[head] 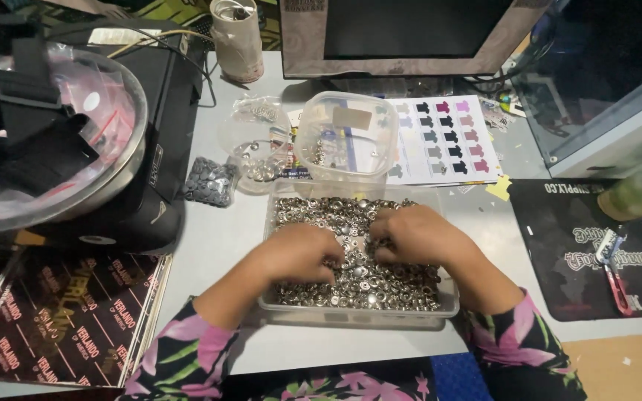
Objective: Sorting through a large container of metal eyelets and picking out individual pieces to place into a smaller container.
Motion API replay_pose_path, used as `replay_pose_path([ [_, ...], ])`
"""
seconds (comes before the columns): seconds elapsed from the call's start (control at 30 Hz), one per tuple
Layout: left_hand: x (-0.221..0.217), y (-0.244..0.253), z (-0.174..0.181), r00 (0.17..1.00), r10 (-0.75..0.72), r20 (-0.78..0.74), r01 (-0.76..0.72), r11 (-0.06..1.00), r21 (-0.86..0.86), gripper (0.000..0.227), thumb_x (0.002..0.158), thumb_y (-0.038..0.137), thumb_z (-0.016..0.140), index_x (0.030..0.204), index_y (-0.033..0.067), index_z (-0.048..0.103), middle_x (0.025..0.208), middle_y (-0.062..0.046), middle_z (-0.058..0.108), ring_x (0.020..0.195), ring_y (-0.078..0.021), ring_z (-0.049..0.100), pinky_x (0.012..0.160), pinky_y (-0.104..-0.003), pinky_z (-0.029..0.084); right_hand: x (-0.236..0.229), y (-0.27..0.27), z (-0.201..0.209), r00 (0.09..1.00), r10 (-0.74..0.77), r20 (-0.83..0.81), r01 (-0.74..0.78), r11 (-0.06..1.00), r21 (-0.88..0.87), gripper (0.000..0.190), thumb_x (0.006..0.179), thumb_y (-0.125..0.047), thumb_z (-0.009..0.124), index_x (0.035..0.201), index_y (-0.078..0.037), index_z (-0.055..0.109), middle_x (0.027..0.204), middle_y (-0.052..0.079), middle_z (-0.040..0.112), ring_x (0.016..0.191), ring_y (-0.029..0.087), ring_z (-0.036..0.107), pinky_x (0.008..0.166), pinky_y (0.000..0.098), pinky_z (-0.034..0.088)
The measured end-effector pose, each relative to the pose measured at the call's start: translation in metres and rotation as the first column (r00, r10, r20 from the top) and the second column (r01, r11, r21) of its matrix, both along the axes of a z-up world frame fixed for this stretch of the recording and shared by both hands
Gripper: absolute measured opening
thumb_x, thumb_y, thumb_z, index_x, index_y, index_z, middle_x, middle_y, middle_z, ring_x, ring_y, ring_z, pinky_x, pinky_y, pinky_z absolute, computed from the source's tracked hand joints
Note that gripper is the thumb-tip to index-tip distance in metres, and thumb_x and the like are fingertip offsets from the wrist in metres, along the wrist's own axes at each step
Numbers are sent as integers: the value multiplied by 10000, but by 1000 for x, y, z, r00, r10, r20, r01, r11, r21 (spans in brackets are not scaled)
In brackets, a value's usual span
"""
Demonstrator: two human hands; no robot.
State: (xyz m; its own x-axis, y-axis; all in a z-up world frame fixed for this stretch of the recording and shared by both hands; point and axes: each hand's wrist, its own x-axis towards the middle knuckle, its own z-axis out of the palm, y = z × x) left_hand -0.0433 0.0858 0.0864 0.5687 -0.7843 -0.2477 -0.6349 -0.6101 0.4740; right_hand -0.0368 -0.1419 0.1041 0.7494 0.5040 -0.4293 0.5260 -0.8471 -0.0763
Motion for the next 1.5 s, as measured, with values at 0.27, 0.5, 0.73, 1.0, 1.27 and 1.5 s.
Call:
replay_pose_path([
  [0.27, -14, -18, -46, 988, -105, 115, 86, 984, 157, 215, 780, 145, 824, 993, 168, 811, 948, -112, 739, 915, -352, 728, 748, -516, 617, -21, 9, -20, 955, 289, -65, -287, 957, 43, 292, 771, -216, 829, 1054, -202, 760, 1084, 39, 686, 867, 333, 724, 742, 473, 614],
  [0.5, 1, -8, -45, 971, 88, 222, -116, 986, 119, 134, 841, -22, 675, 925, -29, 779, 798, -205, 725, 807, -376, 742, 648, -492, 618, 7, -5, -27, 994, 9, 108, -20, 994, 106, 198, 852, -185, 735, 1030, -251, 793, 961, -4, 709, 856, 201, 730, 720, 292, 601],
  [0.73, 12, 0, -55, 960, 96, 263, -118, 990, 72, 123, 853, -67, 649, 910, -88, 756, 785, -235, 723, 800, -379, 740, 667, -472, 620, 7, -12, -40, 962, -14, 272, -18, 993, 116, 159, 863, -176, 719, 1010, -221, 762, 930, 6, 722, 822, 224, 738, 665, 353, 610],
  [1.0, 11, 2, -53, 937, 96, 336, -122, 991, 56, 143, 863, -78, 629, 884, -49, 768, 756, -194, 718, 775, -337, 730, 677, -440, 613, 3, -8, -27, 941, 52, 335, -120, 975, 184, 146, 834, -164, 752, 970, -216, 761, 1035, 12, 720, 847, 191, 728, 665, 296, 594],
  [1.27, -4, -3, -12, 989, 6, 149, -16, 997, 69, 158, 854, 24, 696, 943, 90, 809, 856, -128, 763, 874, -332, 738, 774, -451, 607, -15, 6, -17, 918, 362, 160, -396, 836, 379, 184, 793, -104, 773, 951, -198, 768, 1051, 27, 739, 901, 220, 733, 685, 324, 603],
  [1.5, -2, -6, -37, 982, 6, 190, -28, 993, 114, 197, 838, -9, 672, 911, 101, 818, 817, -130, 771, 841, -344, 748, 741, -464, 608, -19, 11, -7, 927, 371, 47, -370, 893, 254, 296, 804, -111, 772, 1073, -233, 788, 1095, 34, 722, 930, 189, 709, 741, 297, 575],
])
